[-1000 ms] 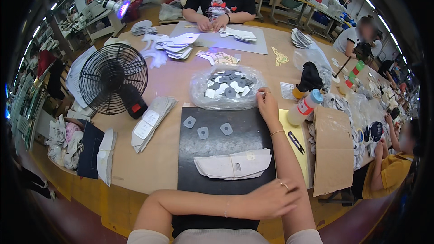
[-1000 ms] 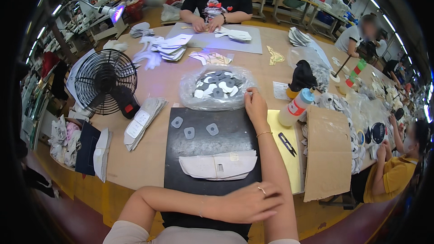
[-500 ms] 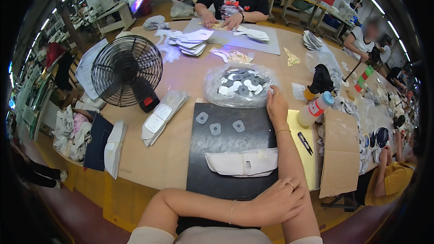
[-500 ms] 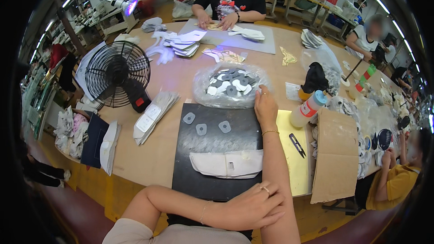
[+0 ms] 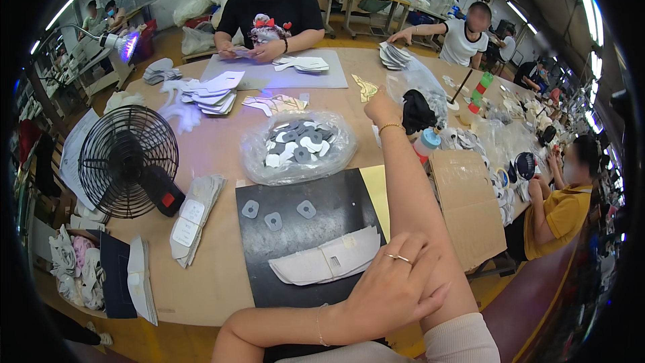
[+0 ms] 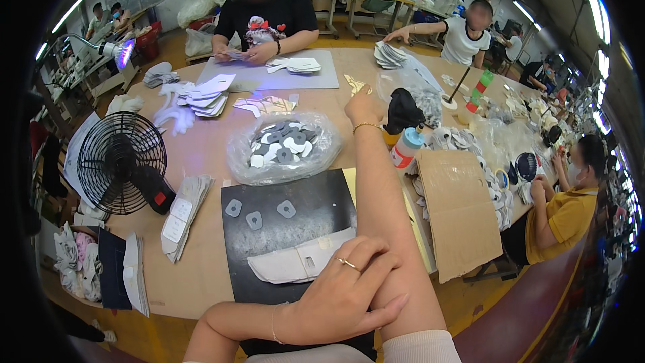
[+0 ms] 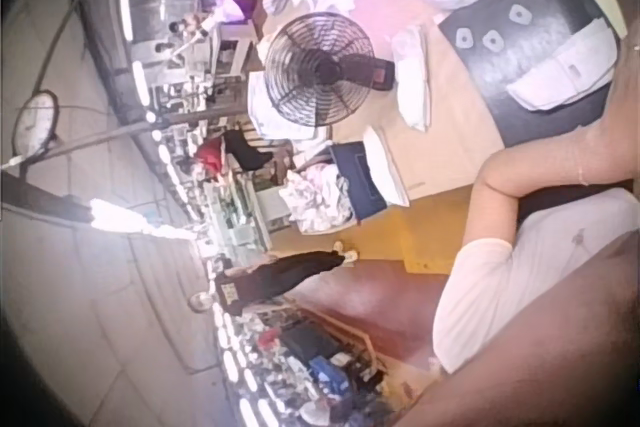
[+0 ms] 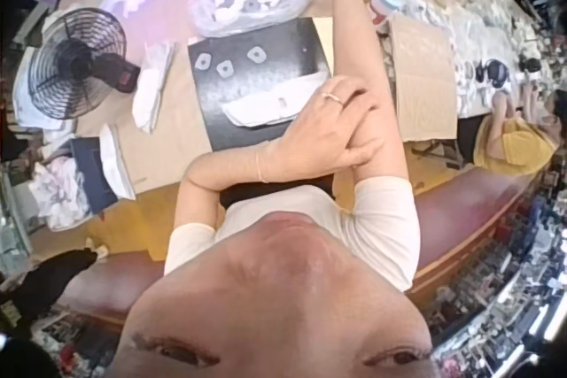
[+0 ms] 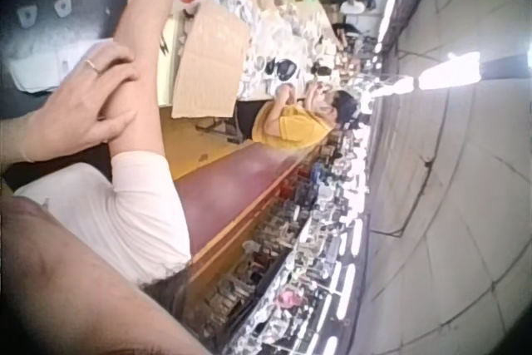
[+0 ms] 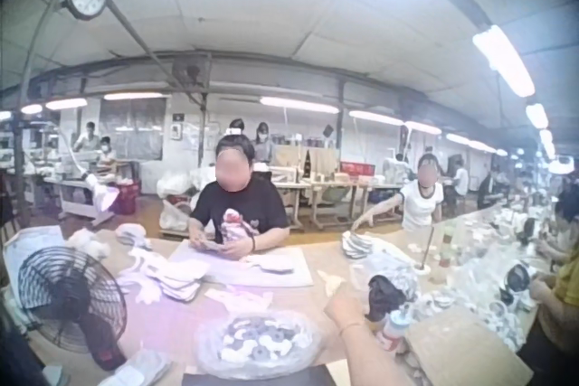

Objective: The person assembles small white plastic components by hand, aligning and pressing them onto a black work surface. They handle stacks of parts, separate individual pieces, and place them into position repeatedly.

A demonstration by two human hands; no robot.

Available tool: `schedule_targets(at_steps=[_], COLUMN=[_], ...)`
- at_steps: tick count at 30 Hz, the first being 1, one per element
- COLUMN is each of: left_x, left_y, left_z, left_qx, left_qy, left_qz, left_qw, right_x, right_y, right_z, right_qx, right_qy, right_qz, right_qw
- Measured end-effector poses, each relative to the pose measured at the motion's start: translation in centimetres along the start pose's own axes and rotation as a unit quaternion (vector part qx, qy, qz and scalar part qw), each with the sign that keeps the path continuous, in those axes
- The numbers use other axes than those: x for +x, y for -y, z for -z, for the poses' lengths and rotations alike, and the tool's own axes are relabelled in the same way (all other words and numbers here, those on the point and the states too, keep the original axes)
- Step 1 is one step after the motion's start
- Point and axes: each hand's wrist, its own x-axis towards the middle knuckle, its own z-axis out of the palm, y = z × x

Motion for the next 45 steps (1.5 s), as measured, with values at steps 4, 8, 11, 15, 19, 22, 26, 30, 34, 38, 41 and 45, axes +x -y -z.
schedule_targets(at_steps=[4,8,11,15,19,22,26,30,34,38,41,45], left_x=[-0.3,-0.2,1.7,-1.4,-5.9,-5.1,-2.8,-4.9,-5.0,-3.2,-4.1,-5.5], left_y=[-0.2,-0.1,2.4,1.9,1.7,1.6,0.8,0.3,-1.2,1.8,1.5,-1.3], left_z=[0.5,0.7,0.5,-1.1,-3.1,-1.3,-1.2,-2.5,-2.2,-1.1,-1.8,-2.3], left_qx=[-0.025,-0.036,0.028,0.056,0.040,-0.074,0.025,-0.029,-0.143,0.040,-0.005,-0.136], left_qy=[0.014,0.029,-0.016,0.107,0.240,0.168,0.038,0.070,0.055,0.062,0.040,0.051], left_qz=[-0.032,-0.043,0.011,-0.011,0.002,0.047,0.049,0.034,0.005,0.065,0.066,0.010], left_qw=[0.999,0.998,0.999,0.993,0.970,0.982,0.998,0.997,0.988,0.995,0.997,0.989], right_x=[-0.4,1.0,-1.3,-7.3,-9.5,-10.3,-10.1,-10.6,-10.4,-10.5,-10.4,-10.3], right_y=[2.1,1.5,0.3,1.3,0.7,0.7,0.3,0.7,0.3,0.4,1.4,0.2], right_z=[3.2,1.3,-2.4,-6.4,-9.9,-9.8,-10.9,-10.3,-10.3,-10.5,-10.6,-10.5], right_qx=[0.042,0.026,0.019,0.135,0.174,0.172,0.123,0.132,0.128,0.135,0.153,0.137], right_qy=[0.079,0.002,-0.108,-0.050,-0.112,-0.106,-0.124,-0.127,-0.126,-0.123,-0.139,-0.134], right_qz=[-0.006,0.026,0.078,0.016,0.029,0.049,0.092,0.093,0.084,0.078,0.088,0.077], right_qw=[0.996,0.999,0.991,0.989,0.978,0.978,0.980,0.979,0.980,0.980,0.974,0.978])
